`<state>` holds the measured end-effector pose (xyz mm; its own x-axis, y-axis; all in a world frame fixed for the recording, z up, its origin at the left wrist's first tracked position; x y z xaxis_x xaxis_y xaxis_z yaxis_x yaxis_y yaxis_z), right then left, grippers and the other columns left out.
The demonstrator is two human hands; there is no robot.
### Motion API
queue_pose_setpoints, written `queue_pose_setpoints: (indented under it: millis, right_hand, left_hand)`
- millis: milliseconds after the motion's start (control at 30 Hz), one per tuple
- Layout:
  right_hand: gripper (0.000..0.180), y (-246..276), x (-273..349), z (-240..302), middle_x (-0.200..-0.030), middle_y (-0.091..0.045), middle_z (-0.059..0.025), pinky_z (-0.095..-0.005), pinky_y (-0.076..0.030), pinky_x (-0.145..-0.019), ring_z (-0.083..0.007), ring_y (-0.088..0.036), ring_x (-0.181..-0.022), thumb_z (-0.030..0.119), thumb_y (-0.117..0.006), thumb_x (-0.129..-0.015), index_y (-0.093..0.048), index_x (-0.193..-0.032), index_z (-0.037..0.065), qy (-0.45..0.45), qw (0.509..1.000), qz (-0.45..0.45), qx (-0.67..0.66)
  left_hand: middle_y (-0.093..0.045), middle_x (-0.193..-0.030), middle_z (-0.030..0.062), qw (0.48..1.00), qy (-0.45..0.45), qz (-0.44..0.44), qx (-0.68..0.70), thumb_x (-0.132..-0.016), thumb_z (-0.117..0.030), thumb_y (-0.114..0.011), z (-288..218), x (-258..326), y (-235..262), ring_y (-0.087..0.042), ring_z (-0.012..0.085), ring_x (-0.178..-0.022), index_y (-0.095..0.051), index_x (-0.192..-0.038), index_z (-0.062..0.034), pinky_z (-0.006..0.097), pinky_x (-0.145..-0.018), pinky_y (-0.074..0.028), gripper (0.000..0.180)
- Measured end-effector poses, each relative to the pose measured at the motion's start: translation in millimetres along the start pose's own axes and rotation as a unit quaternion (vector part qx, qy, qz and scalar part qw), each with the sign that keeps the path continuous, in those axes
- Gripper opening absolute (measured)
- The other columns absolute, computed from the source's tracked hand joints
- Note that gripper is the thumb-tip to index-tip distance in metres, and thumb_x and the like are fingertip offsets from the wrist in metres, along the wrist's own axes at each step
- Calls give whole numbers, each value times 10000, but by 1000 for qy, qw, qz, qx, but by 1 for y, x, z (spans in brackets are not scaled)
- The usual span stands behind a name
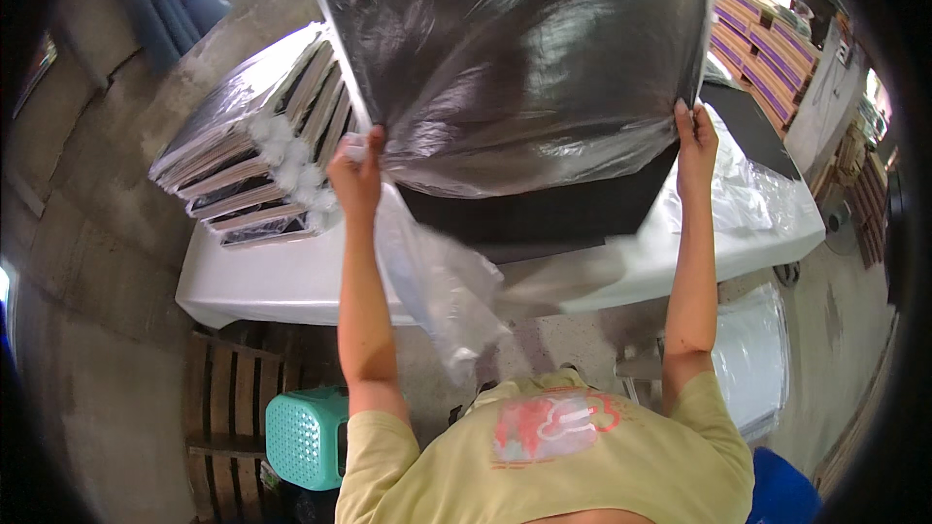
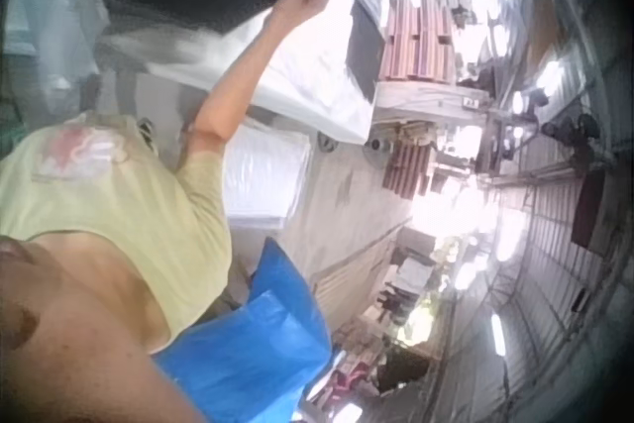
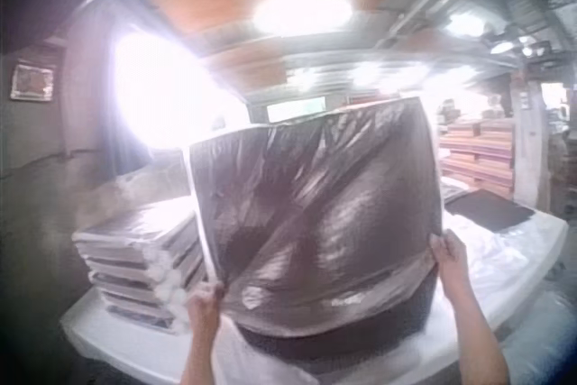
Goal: The person places rectangular dark panels into large plastic bags, smooths the bags over the panels, and moves the packaged items to a stack on the side.
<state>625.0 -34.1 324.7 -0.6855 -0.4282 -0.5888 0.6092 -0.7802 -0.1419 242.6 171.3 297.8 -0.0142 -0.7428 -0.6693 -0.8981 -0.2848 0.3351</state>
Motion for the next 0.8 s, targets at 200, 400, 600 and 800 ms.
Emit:
queue_pose_setpoints:
  millis: [200, 400, 600, 800]
  right_hand:
    - [595, 8, 35, -11, -1062, -469, -75, -294, -374, -838, -177, -450, -982, 220, -749, -632, -431, -1122, 107, -29, 986, 154, 61]
    - [418, 25, 130, -103, -824, -569, -105, -332, -421, -691, -241, -561, -801, 124, -743, -586, -494, -915, 60, -114, 931, 190, 290]
    - [183, 56, 162, -138, -537, -502, -151, -444, -379, -507, -368, -529, -580, 193, -595, -754, -471, -746, 59, -44, 866, 90, 490]
    - [217, 88, 197, -74, -506, -473, -114, -433, -362, -476, -338, -489, -503, 141, -552, -786, -411, -645, 57, 29, 850, 117, 513]
  left_hand:
    - [-572, -652, 59, 993, 72, 71, 55, -779, -251, -618, 7, 34, 13, -479, 143, -586, -574, -747, 34, 281, -560, -389, 290]
    - [-526, -856, 112, 965, 219, 109, 90, -669, -269, -722, 71, 157, -21, -500, 199, -792, -469, -964, 7, 305, -734, -408, 477]
    - [-564, -749, 150, 955, 188, 216, -76, -595, -228, -767, 46, 196, -13, -531, 267, -690, -484, -879, -7, 347, -642, -423, 458]
    - [-544, -671, 206, 934, 225, 160, -229, -704, -108, -614, 56, 231, 25, -527, 417, -673, -444, -828, -35, 446, -562, -387, 222]
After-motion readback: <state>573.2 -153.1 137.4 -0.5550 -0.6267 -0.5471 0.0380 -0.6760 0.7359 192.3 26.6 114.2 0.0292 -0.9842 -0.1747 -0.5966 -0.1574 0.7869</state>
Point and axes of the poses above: each hand's wrist, its own x-axis away from the middle knuckle, its own y-axis out of the back of the hand, z = x × y, the point moved 2 cm from there along -x, towards the middle knuckle
